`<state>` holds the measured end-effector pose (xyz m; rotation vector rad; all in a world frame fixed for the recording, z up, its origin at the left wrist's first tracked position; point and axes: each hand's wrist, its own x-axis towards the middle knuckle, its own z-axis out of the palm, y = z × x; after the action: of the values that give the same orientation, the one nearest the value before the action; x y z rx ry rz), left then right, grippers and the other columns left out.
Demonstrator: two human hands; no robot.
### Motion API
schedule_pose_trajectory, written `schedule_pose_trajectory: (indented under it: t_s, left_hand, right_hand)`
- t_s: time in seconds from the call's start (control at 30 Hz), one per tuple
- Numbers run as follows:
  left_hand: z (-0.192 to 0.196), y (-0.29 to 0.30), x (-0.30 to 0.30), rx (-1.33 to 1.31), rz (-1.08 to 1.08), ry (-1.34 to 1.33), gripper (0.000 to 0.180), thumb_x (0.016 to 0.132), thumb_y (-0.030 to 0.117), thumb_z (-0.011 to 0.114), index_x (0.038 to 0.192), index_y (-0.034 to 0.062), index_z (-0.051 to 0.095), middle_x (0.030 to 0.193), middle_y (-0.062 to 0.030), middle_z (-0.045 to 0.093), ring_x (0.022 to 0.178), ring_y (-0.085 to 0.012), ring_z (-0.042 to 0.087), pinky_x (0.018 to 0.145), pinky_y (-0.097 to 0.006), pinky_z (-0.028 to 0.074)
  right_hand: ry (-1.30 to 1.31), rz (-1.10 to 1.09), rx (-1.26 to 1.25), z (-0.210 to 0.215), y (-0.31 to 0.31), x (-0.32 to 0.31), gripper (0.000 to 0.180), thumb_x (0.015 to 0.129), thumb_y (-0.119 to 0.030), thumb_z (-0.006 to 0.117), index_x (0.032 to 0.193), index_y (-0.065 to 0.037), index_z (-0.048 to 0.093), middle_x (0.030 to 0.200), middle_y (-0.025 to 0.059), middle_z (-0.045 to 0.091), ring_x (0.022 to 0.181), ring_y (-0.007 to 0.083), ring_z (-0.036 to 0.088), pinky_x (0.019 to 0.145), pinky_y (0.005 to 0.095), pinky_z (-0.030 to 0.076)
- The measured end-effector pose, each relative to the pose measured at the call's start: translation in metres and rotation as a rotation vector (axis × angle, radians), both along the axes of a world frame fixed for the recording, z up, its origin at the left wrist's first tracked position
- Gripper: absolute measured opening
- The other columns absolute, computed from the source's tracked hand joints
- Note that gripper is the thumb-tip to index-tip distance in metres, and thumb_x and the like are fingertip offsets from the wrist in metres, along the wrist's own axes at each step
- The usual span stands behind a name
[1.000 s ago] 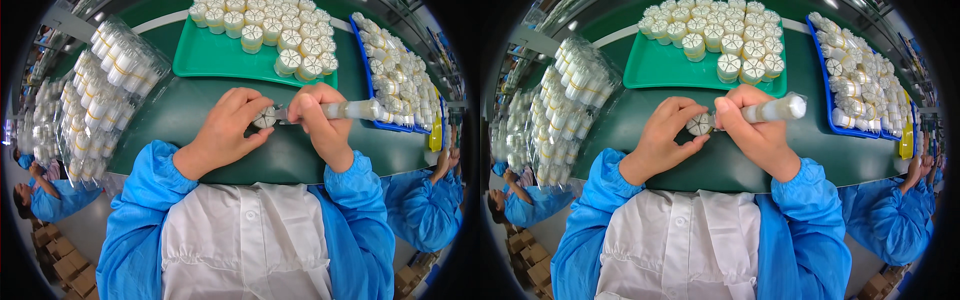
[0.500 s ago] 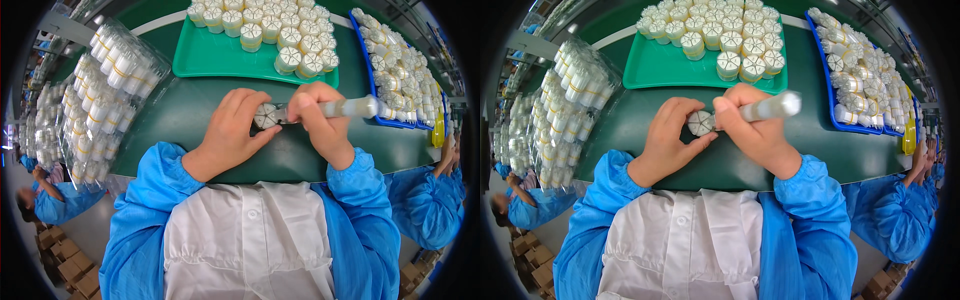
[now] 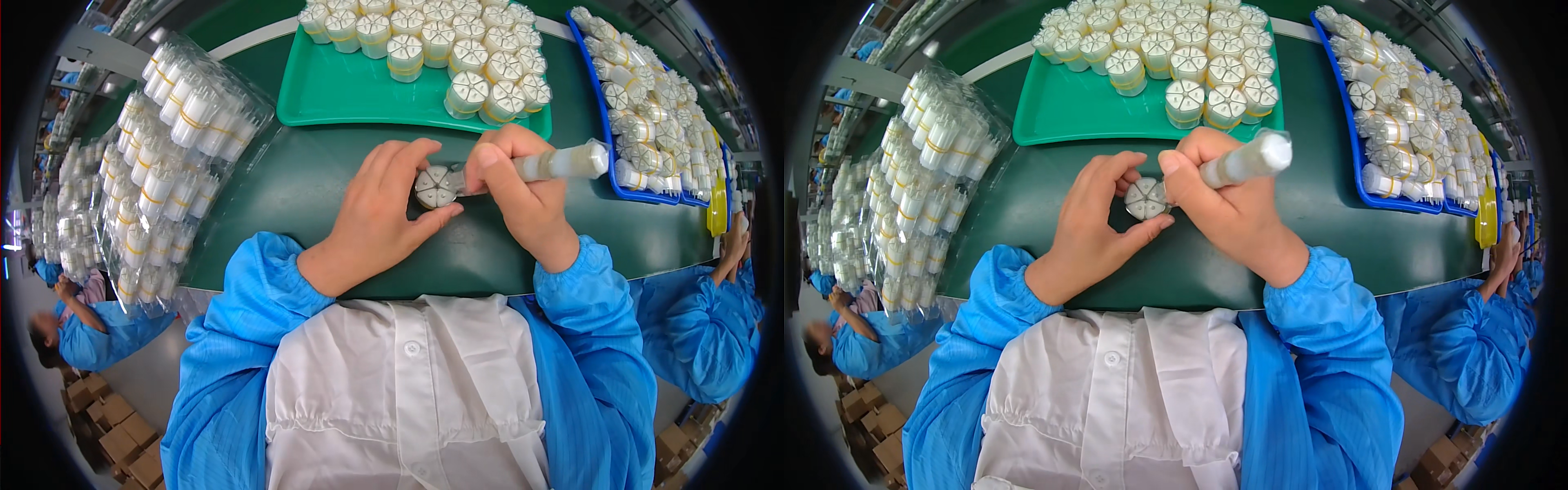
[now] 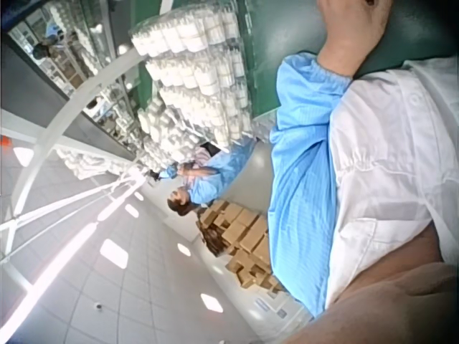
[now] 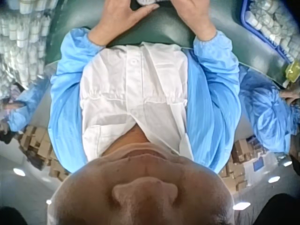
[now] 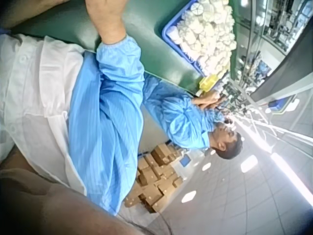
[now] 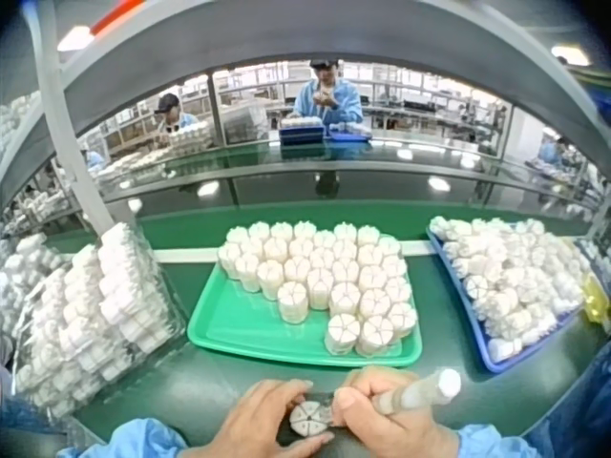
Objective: The person repeatedly picks up small cylindrical candles from a green tray, uses a handheld tool to press or adjust the wick area on the top surface, and places the finished candles into a clear plastic packaging tray. The process is repetitive and performed at a steady pace on a green workbench.
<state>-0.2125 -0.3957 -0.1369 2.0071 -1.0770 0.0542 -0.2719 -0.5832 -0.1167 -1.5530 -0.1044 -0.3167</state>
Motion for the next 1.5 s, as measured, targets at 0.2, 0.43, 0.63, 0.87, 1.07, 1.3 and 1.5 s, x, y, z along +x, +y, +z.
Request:
schedule_pose_trajectory:
  t_s: [0.2,0.43,0.63,0.87,1.07,1.3,1.5]
  left_hand:
    - [-0.001,-0.002,-0.003,-0.131,-0.055,0.062,0.064,0.071,0.0,0.074,0.129,0.0015,0.048,0.112,-0.0145,0.064,0.103,-0.0311,0.061,0.086,-0.039,0.051]
    - [0.001,-0.002,0.0,-0.105,-0.1,0.065,0.069,0.071,-0.002,0.075,0.134,0.0008,0.046,0.12,-0.0166,0.061,0.107,-0.0288,0.062,0.092,-0.036,0.051]
    - [-0.002,0.0,-0.001,0.017,-0.016,0.073,0.07,0.071,0.0,0.076,0.135,0.0009,0.046,0.119,-0.0164,0.061,0.104,-0.0287,0.061,0.086,-0.035,0.051]
    - [-0.004,-0.002,0.001,-0.104,-0.13,0.105,0.073,0.071,0.001,0.075,0.136,0.0015,0.043,0.117,-0.0166,0.06,0.105,-0.0305,0.06,0.088,-0.038,0.05]
    - [0.001,-0.002,0.001,-0.009,-0.069,0.054,0.075,0.071,0.0,0.076,0.138,0.0012,0.042,0.12,-0.0175,0.059,0.106,-0.0296,0.057,0.091,-0.038,0.049]
    - [-0.001,0.0,0.001,-0.062,-0.114,0.082,0.075,0.071,0.0,0.075,0.138,0.0015,0.043,0.118,-0.0149,0.062,0.109,-0.0305,0.057,0.089,-0.038,0.049]
    - [0.002,-0.002,0.001,-0.057,-0.148,0.109,0.075,0.073,0.007,0.081,0.138,0.002,0.043,0.119,-0.0151,0.063,0.11,-0.0308,0.057,0.089,-0.039,0.049]
  right_hand:
    - [-0.032,-0.009,0.075,0.011,-0.003,0.0,0.023,0.097,-0.011,0.06,0.075,-0.004,0.056,0.071,0.0011,0.059,0.064,0.0053,0.051,0.056,0.0232,0.041]
    - [-0.052,0.011,-0.056,-0.002,-0.004,0.003,0.023,0.097,-0.01,0.059,0.074,-0.004,0.055,0.07,0.0011,0.058,0.064,0.0054,0.05,0.056,0.0236,0.04]
    - [0.002,0.03,0.07,0.006,-0.002,0.001,0.024,0.097,-0.01,0.058,0.074,-0.004,0.054,0.07,0.0018,0.058,0.064,0.0063,0.05,0.055,0.0249,0.039]
    - [-0.022,0.011,0.021,0.009,-0.005,0.002,0.023,0.097,-0.01,0.058,0.075,-0.004,0.056,0.071,0.0017,0.059,0.065,0.006,0.052,0.057,0.024,0.04]
    - [-0.014,0.026,0.0,-0.002,-0.003,0.003,0.023,0.097,-0.011,0.059,0.075,-0.004,0.056,0.071,0.0011,0.059,0.065,0.0054,0.051,0.057,0.0237,0.04]
    - [-0.06,0.018,0.054,0.012,-0.006,0.001,0.023,0.096,-0.01,0.059,0.075,-0.003,0.056,0.071,0.0008,0.059,0.065,0.0052,0.05,0.057,0.0236,0.04]
    - [-0.044,0.03,-0.033,-0.002,-0.007,0.003,0.022,0.096,-0.01,0.059,0.075,-0.004,0.055,0.072,0.0005,0.059,0.065,0.0052,0.049,0.057,0.0236,0.039]
